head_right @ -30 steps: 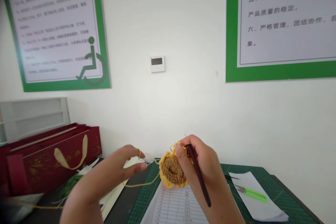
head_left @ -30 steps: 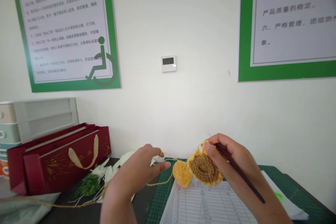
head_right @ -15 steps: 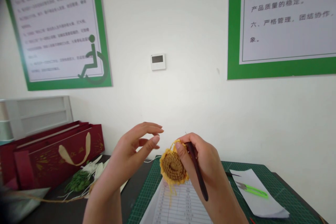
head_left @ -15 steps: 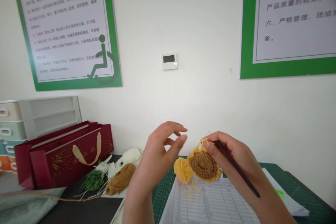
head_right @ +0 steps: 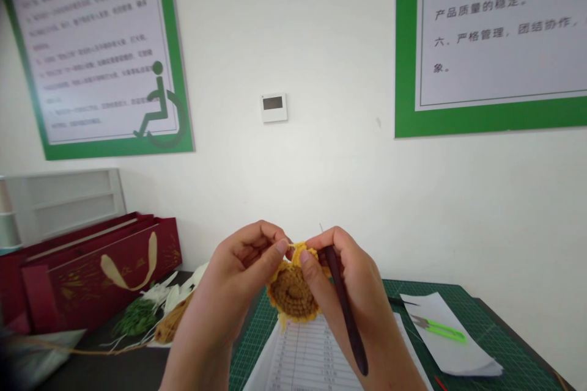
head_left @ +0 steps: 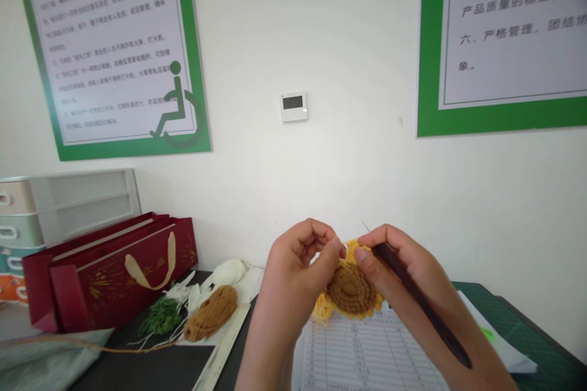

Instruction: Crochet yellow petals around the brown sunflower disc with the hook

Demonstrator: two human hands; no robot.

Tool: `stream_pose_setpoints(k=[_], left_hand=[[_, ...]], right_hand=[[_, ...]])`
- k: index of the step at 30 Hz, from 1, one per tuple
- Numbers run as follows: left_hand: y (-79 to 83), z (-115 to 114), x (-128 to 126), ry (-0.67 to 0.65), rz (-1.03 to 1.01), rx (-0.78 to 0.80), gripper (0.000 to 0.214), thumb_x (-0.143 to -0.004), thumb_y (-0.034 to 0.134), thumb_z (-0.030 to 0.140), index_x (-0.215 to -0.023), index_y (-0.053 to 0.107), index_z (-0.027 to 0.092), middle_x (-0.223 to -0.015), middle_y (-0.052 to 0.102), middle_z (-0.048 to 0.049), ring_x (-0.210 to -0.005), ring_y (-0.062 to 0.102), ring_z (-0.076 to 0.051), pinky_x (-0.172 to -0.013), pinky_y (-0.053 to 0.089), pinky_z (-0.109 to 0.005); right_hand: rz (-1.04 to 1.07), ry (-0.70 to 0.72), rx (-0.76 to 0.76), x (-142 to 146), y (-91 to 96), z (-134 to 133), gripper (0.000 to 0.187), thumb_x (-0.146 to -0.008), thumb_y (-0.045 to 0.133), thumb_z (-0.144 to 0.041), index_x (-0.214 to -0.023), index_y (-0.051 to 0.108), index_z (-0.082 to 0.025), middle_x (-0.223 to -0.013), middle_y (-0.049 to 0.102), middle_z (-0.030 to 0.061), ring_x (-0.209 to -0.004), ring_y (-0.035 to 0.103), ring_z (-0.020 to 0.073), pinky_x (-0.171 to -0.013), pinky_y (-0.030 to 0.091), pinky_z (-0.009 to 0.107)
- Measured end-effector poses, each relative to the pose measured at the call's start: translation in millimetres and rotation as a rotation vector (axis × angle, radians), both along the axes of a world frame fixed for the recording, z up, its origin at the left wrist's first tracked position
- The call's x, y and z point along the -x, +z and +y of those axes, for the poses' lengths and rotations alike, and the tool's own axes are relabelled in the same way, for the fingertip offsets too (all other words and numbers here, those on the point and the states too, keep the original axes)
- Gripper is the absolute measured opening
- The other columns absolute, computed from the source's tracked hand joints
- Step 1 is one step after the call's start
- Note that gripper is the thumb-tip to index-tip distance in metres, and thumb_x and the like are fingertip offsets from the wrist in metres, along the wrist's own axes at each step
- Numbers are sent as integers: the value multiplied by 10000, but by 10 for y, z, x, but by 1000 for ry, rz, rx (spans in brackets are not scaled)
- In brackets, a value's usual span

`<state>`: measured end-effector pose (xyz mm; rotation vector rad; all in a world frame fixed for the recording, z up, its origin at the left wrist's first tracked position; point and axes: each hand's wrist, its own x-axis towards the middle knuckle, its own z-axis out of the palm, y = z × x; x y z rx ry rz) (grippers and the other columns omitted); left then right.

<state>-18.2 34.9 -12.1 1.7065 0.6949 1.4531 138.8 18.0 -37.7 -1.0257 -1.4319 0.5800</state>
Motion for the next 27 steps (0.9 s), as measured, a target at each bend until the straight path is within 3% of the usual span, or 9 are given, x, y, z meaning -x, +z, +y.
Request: stream_pose_setpoints(k=[4, 11, 15, 20, 24, 27], left_hand=[[-2, -10, -38, -9, -64, 21, 167, -976, 623, 275, -838, 612, 180, -774, 694, 6, -704, 589, -110, -665, 455, -235], [-4, -25, -65, -54, -218, 51, 149, -1022, 533, 282, -893, 522, 209, -891, 792, -61, -902, 753, -211, -875, 555, -377], [17, -29, -78, -86, -385, 92, 113, -994, 526, 243, -888, 497, 218, -784, 815, -64, -803, 787, -240, -856, 586, -436], [29, -9, -77, -99, -431, 135, 131, -997, 484, 213, -866, 484, 225, -763, 815, -44, -782, 786, -236, -808, 593, -414], [30, -39, -62, -42, -317, 84, 90, -989, 603, 289, -996, 539, 226, -827, 813, -30, -849, 766, -210, -832, 571, -360], [32, -66, -57, -42, -134, 82, 328, -848, 799, 279, -1132, 658, 194, -895, 789, -39, -847, 722, -183, -770, 545, -281]], right_hand=[[40, -8, 27, 4, -13, 8, 342, -906, 606, -563, -906, 609, -221, -610, 535, -53, -541, 459, 117, -499, 336, 244], [43, -37, 42, 9, -4, 15, 364, -894, 612, -590, -889, 600, -226, -634, 553, -46, -543, 469, 122, -511, 351, 255], [74, -17, 62, 0, -22, 24, 412, -884, 625, -638, -897, 601, -226, -660, 576, -35, -555, 485, 128, -518, 373, 262], [99, 32, 79, -37, -41, 60, 438, -853, 662, -657, -890, 614, -223, -704, 624, -11, -577, 538, 143, -524, 422, 271], [92, 21, 64, -21, -29, 57, 358, -849, 692, -575, -871, 616, -226, -673, 616, -18, -552, 528, 141, -506, 416, 268], [96, -23, 43, 32, 12, -6, 308, -825, 718, -516, -865, 617, -228, -654, 614, -24, -553, 544, 142, -510, 414, 261]])
